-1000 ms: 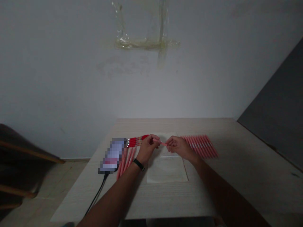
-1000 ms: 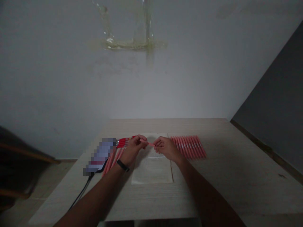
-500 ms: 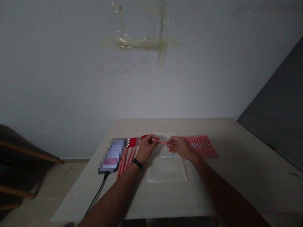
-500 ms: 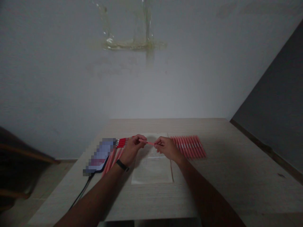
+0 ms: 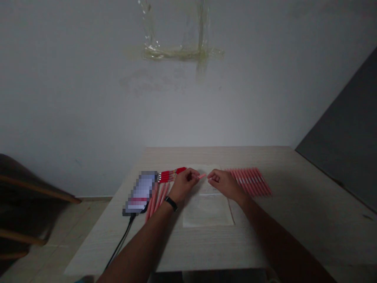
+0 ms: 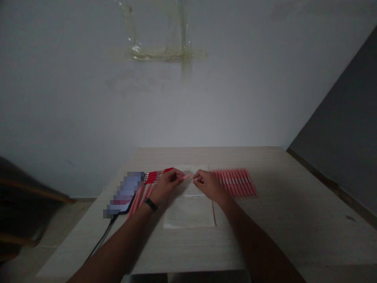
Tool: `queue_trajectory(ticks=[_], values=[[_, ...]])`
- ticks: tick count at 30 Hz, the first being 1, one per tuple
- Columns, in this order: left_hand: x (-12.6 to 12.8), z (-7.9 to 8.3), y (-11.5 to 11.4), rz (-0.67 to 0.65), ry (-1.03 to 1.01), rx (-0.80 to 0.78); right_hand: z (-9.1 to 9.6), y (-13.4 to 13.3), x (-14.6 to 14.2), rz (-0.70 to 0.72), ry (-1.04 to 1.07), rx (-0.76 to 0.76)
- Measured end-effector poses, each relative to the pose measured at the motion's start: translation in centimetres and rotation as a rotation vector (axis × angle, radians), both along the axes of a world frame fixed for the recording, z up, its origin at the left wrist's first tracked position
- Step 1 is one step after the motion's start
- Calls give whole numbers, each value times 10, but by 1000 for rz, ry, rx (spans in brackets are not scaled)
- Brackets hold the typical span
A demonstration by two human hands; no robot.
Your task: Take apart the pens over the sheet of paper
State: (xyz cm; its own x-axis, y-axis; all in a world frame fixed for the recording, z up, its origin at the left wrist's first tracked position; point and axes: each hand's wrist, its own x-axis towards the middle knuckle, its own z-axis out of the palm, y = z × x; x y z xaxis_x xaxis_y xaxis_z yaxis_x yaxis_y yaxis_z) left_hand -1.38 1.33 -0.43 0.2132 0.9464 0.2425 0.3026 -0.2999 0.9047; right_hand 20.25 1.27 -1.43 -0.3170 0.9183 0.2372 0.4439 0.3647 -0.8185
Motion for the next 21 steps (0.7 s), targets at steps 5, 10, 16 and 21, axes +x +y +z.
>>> queue_trajectory(ticks=[5,10,16,21], values=[[0,-2,2,26,12,6,-7,-4,-4,36,-153,60],[1,1,-2,26,12,10,-10,4,0,-44,-34,8],[4,6,-5,2,-23,-10,-15,10,-2,56,258,-201],[6,10,-6,10,-119,13,-11,3,-8,145,332,-324]])
